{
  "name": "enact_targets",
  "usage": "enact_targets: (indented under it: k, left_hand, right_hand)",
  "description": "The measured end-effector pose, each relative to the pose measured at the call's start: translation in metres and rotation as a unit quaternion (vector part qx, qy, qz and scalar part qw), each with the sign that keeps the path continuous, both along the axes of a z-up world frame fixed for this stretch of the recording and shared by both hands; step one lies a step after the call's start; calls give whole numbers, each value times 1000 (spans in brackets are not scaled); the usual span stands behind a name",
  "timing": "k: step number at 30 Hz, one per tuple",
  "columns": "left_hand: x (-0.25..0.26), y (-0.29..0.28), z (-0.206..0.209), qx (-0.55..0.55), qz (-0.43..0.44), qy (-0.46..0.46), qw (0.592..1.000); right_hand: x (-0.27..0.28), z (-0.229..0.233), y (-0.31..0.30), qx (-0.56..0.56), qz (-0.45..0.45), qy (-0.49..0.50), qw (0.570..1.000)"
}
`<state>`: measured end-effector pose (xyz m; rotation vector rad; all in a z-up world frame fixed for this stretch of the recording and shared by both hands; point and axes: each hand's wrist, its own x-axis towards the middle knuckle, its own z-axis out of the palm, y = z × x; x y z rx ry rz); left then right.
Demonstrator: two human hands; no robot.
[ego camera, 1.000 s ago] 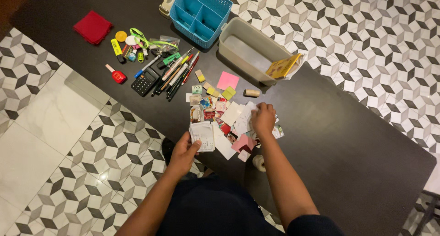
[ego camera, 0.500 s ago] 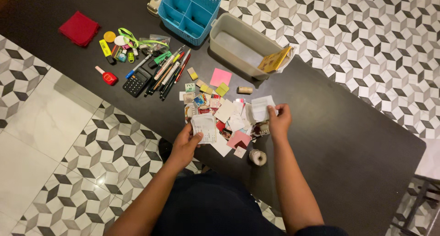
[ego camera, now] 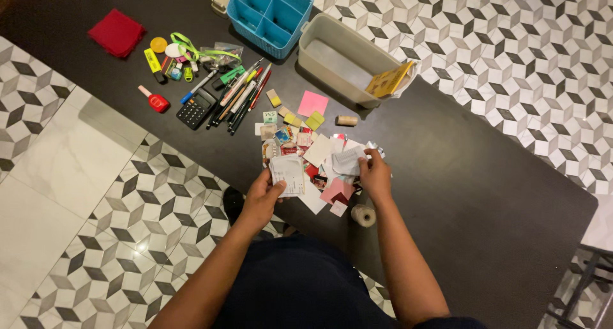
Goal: The person sorts through a pile of paper scraps and receipts on a table, aligning and stacking them together by hand before placing the stack into a plastic bin.
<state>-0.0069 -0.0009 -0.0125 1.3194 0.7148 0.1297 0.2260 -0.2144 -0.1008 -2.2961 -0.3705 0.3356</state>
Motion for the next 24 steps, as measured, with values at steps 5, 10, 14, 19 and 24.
enact_targets:
  k: [5,10,14,19,24]
  left_hand:
    - [-11,3,-4,8,21,27,999]
    - [-9,5,4,18,34,38,999]
    - [-2,2,10,-2,28,15,999]
    - [18,-5,26,-55,26,-57,996]
    - [22,-2,33,-59,17,-133,989]
  right_hand:
    - [5,3,-3,58,23,-132,989]
    - [4,32,3,269,-51,-22,962]
    - [-41,99,13,339,-73,27,938]
    - [-111,181,41,318,122,-191,921]
    - [-130,200,60,290,98,-149,940]
